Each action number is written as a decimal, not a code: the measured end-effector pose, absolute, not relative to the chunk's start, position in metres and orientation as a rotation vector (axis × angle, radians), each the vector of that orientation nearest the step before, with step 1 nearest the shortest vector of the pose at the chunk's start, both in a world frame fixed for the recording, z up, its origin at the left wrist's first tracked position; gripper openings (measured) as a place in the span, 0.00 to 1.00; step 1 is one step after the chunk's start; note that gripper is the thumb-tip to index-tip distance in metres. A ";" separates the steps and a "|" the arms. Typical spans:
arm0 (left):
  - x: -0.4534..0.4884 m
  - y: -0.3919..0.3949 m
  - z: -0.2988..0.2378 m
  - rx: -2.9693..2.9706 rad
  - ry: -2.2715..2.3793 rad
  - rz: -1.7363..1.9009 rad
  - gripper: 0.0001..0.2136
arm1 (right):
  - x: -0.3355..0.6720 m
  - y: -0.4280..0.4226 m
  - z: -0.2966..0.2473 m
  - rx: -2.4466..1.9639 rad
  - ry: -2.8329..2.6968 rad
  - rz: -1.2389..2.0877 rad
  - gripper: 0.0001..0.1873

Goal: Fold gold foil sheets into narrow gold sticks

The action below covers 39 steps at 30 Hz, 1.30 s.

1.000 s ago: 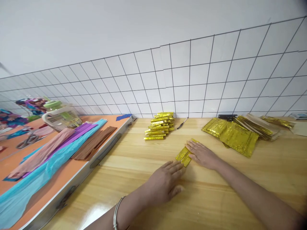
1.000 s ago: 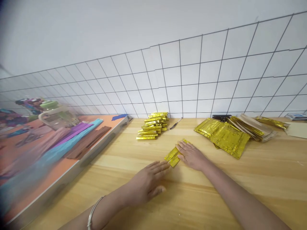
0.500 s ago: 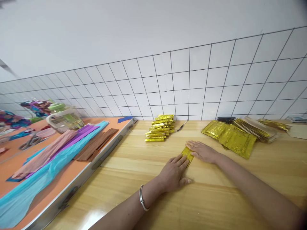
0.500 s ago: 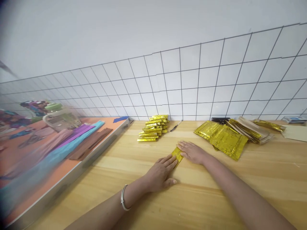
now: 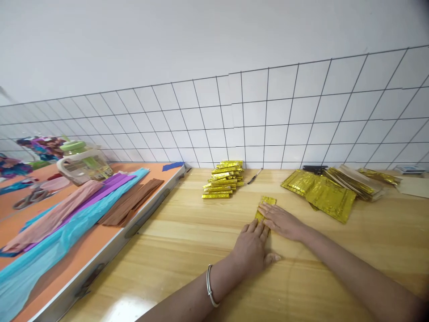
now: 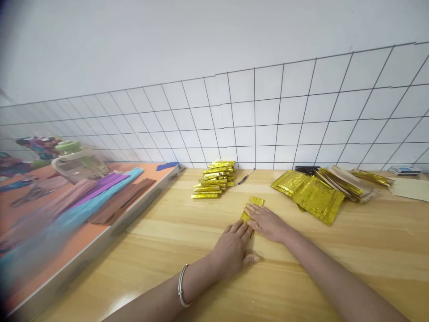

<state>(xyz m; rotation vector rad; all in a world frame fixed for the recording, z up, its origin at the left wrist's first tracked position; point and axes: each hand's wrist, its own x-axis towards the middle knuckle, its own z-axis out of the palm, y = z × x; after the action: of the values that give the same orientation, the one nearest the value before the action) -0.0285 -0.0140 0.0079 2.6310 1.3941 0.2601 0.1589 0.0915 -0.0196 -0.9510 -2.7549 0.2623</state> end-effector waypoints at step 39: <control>-0.040 0.019 -0.012 2.765 1.064 0.388 0.24 | 0.155 0.150 -0.032 -1.046 -2.790 0.257 0.30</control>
<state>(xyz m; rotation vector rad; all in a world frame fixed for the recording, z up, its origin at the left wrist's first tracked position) -0.0399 0.0187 -0.0120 2.7653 1.0637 0.3877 0.1552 0.1495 -0.0323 -1.0464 -2.7898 0.2570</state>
